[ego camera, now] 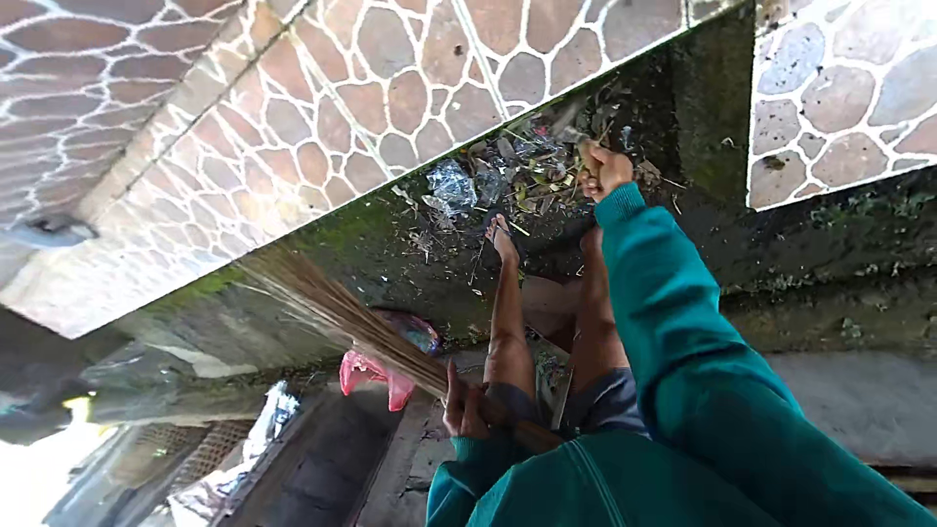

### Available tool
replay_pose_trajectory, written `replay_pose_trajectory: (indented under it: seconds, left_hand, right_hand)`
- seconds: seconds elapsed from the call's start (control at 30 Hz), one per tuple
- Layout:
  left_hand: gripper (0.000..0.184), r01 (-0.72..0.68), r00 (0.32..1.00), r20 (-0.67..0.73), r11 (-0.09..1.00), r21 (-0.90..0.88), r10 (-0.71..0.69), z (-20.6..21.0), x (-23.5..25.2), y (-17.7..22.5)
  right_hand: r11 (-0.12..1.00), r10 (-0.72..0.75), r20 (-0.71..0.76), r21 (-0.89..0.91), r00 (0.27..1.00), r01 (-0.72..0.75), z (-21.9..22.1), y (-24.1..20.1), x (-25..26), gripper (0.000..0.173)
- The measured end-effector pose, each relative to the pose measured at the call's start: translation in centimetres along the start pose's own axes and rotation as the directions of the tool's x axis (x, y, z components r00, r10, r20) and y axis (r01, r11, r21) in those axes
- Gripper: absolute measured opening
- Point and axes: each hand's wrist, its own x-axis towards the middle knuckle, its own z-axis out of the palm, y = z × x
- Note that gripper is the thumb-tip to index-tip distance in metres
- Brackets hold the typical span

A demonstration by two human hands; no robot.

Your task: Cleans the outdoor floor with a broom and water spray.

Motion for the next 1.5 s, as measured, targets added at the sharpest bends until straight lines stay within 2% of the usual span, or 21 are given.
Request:
replay_pose_trajectory:
  seconds: [0.03, 0.1, 0.17, 0.2, 0.27, 0.33, 0.43, 0.53, 0.6, 0.7, 0.73, 0.8, 0.87, 0.97, 1.07, 1.17, 1.23, 1.3, 1.37, 1.43, 1.5]
  left_hand:
    - [0.061, 0.022, 1.0, -0.013, 1.0, -0.011, -0.022, -0.4, 0.1, -0.1]
    - [0.057, 0.074, 0.996, -0.038, 0.996, -0.046, -0.076, -0.4, 0.5, -0.3]
    - [0.051, 0.173, 0.984, -0.03, 0.98, -0.1, -0.177, -0.4, 0.7, 0.7]
    - [0.048, 0.215, 0.975, -0.021, 0.967, -0.133, -0.22, -0.2, 0.9, 1.3]
    - [0.042, 0.279, 0.959, 0.013, 0.94, -0.198, -0.282, 0.0, 1.4, 2.8]
    - [0.04, 0.34, 0.94, 0.056, 0.901, -0.268, -0.338, 0.1, 1.8, 4.4]
    - [0.049, 0.406, 0.914, 0.17, 0.832, -0.378, -0.369, -0.5, 2.6, 5.4]
    - [0.05, 0.497, 0.867, 0.222, 0.751, -0.435, -0.446, -2.0, 3.3, 7.0]
    - [0.05, 0.469, 0.883, 0.242, 0.723, -0.508, -0.403, -3.5, 4.2, 7.2]
    - [0.046, 0.469, 0.878, 0.221, 0.67, -0.576, -0.424, -5.3, 4.7, 7.9]
    - [0.046, 0.464, 0.88, 0.216, 0.67, -0.579, -0.422, -5.8, 5.1, 8.2]
    - [0.05, 0.447, 0.89, 0.221, 0.668, -0.594, -0.399, -7.2, 5.9, 8.6]
    - [0.051, 0.43, 0.895, 0.199, 0.653, -0.623, -0.399, -9.4, 6.9, 9.2]
    - [0.048, 0.384, 0.903, 0.158, 0.588, -0.712, -0.399, -12.6, 8.9, 9.0]
    - [0.048, 0.286, 0.921, 0.111, 0.455, -0.844, -0.374, -16.9, 11.3, 7.8]
    - [0.049, 0.235, 0.872, 0.04, 0.346, -0.908, -0.487, -21.2, 12.5, 5.7]
    - [0.054, 0.188, 0.863, -0.012, 0.344, -0.92, -0.505, -23.6, 12.8, 3.3]
    - [0.055, 0.181, 0.84, -0.032, 0.334, -0.925, -0.542, -25.0, 12.1, 1.0]
    - [0.056, 0.203, 0.823, -0.025, 0.335, -0.92, -0.568, -25.5, 10.2, -1.2]
    - [0.054, 0.222, 0.812, -0.029, 0.355, -0.908, -0.583, -24.8, 8.7, -3.4]
    - [0.053, 0.241, 0.783, -0.044, 0.368, -0.898, -0.621, -23.5, 7.1, -5.6]
  right_hand:
    - [1.0, -0.006, -0.028, -0.002, 1.0, 0.006, 0.3, 0.7, -0.8, 0.034]
    - [0.958, -0.056, -0.025, -0.283, 0.998, 0.047, 0.9, 1.6, -3.2, 0.042]
    - [0.757, -0.123, 0.044, -0.642, 0.991, 0.122, 2.0, 3.0, -7.3, 0.052]
    - [0.669, -0.16, 0.128, -0.715, 0.979, 0.203, 2.4, 4.3, -9.9, 0.053]
    - [0.558, -0.207, 0.302, -0.745, 0.931, 0.366, 3.5, 6.7, -15.9, 0.045]
    - [0.502, -0.101, 0.457, -0.744, 0.884, 0.442, 5.5, 7.6, -23.0, 0.047]
    - [0.271, 0.003, 0.615, -0.76, 0.789, 0.591, 8.9, 9.9, -30.7, 0.056]
    - [0.018, 0.059, 0.737, -0.676, 0.674, 0.737, 11.6, 12.7, -34.8, 0.052]
    - [-0.097, 0.117, 0.785, -0.6, 0.608, 0.794, 13.3, 13.6, -36.6, 0.043]
    - [-0.197, 0.175, 0.751, -0.607, 0.637, 0.77, 15.0, 14.0, -38.5, 0.052]
    - [-0.195, 0.159, 0.719, -0.649, 0.676, 0.736, 15.5, 14.1, -39.1, 0.061]
    - [-0.103, 0.116, 0.622, -0.768, 0.774, 0.633, 16.2, 14.5, -39.5, 0.074]
    - [0.012, 0.177, 0.52, -0.85, 0.835, 0.527, 17.0, 15.6, -38.9, 0.064]
    - [0.087, 0.308, 0.5, -0.862, 0.809, 0.5, 20.1, 16.7, -38.6, 0.043]
    - [0.12, 0.361, 0.59, -0.797, 0.722, 0.592, 27.0, 17.3, -40.2, 0.047]
    - [0.124, 0.379, 0.503, -0.859, 0.777, 0.497, 32.6, 17.9, -39.4, 0.032]
    - [0.226, 0.332, 0.481, -0.875, 0.811, 0.427, 34.2, 17.7, -34.8, 0.029]
    - [0.375, 0.272, 0.484, -0.85, 0.832, 0.371, 32.8, 15.1, -31.0, 0.033]
    - [0.502, 0.159, 0.382, -0.826, 0.91, 0.258, 28.4, 10.3, -32.2, 0.031]
    - [0.608, 0.042, 0.267, -0.772, 0.963, 0.188, 20.7, 4.8, -33.3, 0.027]
    - [0.67, 0.019, 0.208, -0.728, 0.978, 0.142, 10.9, 1.4, -32.3, 0.029]
